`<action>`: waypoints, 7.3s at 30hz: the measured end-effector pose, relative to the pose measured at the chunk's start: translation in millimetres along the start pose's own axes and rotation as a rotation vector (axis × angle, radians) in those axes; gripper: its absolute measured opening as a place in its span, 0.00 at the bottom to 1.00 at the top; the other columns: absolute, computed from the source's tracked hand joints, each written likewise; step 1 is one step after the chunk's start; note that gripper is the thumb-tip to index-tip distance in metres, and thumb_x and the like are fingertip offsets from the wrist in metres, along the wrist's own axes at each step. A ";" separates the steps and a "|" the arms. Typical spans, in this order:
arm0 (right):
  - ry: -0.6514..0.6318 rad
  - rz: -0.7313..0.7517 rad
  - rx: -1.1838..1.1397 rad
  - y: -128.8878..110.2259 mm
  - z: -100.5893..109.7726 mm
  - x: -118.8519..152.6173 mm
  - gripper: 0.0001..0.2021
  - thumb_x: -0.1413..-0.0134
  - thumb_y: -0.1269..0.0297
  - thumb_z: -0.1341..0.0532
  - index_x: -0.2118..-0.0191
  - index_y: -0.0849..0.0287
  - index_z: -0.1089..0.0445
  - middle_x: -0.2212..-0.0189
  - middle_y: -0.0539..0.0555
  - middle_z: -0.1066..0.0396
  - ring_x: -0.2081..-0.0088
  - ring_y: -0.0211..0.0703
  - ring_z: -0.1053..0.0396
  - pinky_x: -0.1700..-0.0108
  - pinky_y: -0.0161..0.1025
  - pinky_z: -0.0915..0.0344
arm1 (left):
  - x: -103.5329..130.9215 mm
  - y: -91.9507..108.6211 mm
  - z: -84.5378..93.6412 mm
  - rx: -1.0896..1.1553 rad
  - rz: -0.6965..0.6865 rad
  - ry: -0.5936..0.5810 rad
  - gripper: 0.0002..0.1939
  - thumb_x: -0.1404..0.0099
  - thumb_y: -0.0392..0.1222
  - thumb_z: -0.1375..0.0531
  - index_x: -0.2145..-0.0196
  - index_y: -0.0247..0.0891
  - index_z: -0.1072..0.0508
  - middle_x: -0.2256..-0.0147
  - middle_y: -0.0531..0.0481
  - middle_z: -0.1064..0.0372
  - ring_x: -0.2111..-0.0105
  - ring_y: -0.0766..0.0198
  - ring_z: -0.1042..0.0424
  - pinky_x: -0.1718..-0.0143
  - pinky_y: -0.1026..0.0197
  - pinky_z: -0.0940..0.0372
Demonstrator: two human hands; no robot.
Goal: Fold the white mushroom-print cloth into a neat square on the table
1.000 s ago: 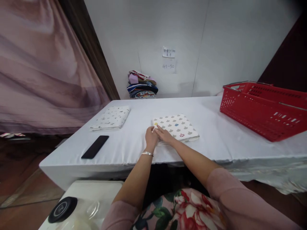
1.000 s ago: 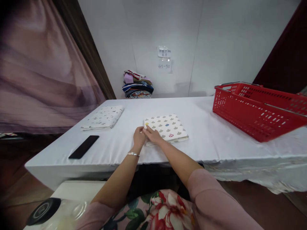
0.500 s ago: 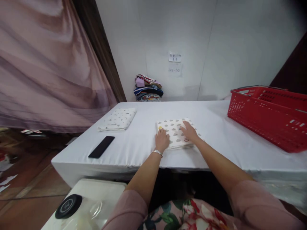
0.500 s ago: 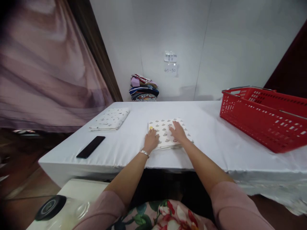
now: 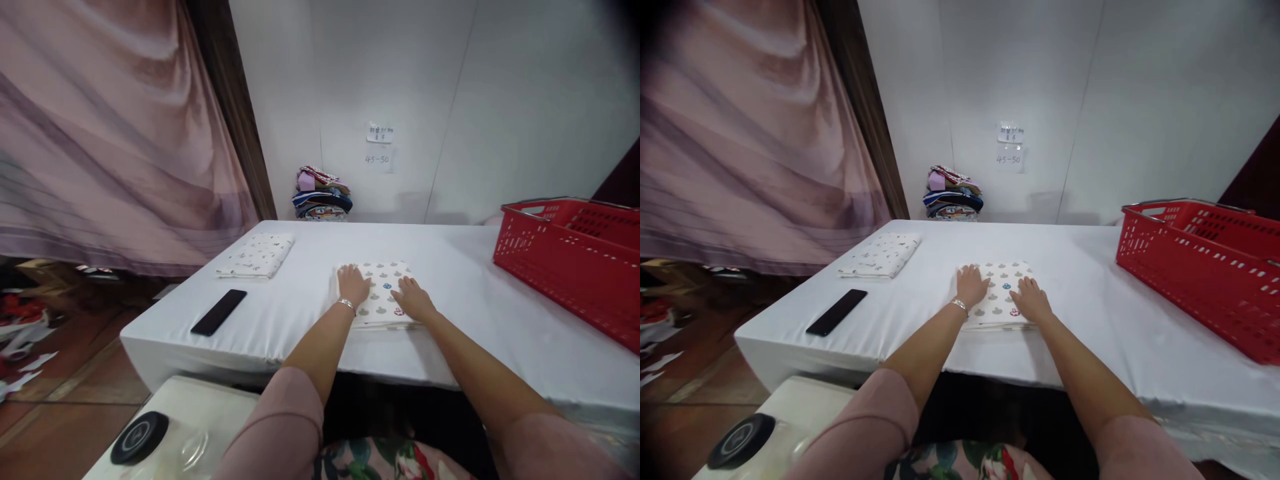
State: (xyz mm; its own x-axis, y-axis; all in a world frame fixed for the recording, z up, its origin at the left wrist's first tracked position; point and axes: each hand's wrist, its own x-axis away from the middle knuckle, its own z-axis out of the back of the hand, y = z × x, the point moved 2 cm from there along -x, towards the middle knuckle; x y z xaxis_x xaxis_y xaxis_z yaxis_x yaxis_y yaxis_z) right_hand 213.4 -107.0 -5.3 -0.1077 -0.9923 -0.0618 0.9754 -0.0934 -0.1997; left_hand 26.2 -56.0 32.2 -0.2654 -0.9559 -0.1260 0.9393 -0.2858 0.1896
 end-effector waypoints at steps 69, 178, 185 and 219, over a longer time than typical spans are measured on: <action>-0.085 -0.004 0.021 -4.7 -4.9 -21.0 0.30 0.40 0.47 0.58 0.36 0.56 0.51 0.33 0.57 0.60 0.34 0.51 0.63 0.39 0.57 0.58 | -28.9 -29.7 -31.6 0.192 0.080 -0.013 0.34 0.34 0.58 0.56 0.37 0.35 0.47 0.34 0.44 0.60 0.34 0.52 0.63 0.38 0.48 0.53; 0.435 0.446 -0.133 37.5 -15.3 83.9 0.19 0.39 0.61 0.49 0.44 0.51 0.34 0.41 0.55 0.40 0.40 0.53 0.43 0.43 0.57 0.42 | 114.9 -41.7 -5.8 0.036 -0.406 0.208 0.21 0.32 0.48 0.49 0.43 0.42 0.37 0.41 0.44 0.41 0.38 0.52 0.47 0.38 0.41 0.52; 0.424 0.431 -0.115 36.9 -15.7 84.7 0.19 0.40 0.61 0.49 0.44 0.52 0.34 0.41 0.55 0.39 0.40 0.53 0.43 0.43 0.57 0.42 | 99.4 -29.9 -22.9 0.049 -0.519 0.192 0.18 0.29 0.42 0.54 0.45 0.47 0.35 0.41 0.51 0.40 0.38 0.58 0.48 0.38 0.42 0.54; -0.110 0.209 -0.114 -41.0 26.2 -7.7 0.26 0.38 0.53 0.55 0.37 0.57 0.45 0.34 0.58 0.56 0.34 0.50 0.63 0.37 0.53 0.61 | 47.2 -30.0 -23.2 0.275 -0.152 0.036 0.25 0.33 0.50 0.50 0.41 0.40 0.40 0.36 0.43 0.52 0.35 0.52 0.57 0.40 0.41 0.51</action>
State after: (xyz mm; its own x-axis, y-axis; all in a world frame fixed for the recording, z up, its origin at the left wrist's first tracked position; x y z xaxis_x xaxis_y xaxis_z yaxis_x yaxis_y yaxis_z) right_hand 179.3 -97.7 29.0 0.1212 -0.9926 -0.0076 0.9457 0.1178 -0.3028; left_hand -9.6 -91.0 -2.1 -0.3861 -0.8990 -0.2065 0.7941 -0.4379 0.4216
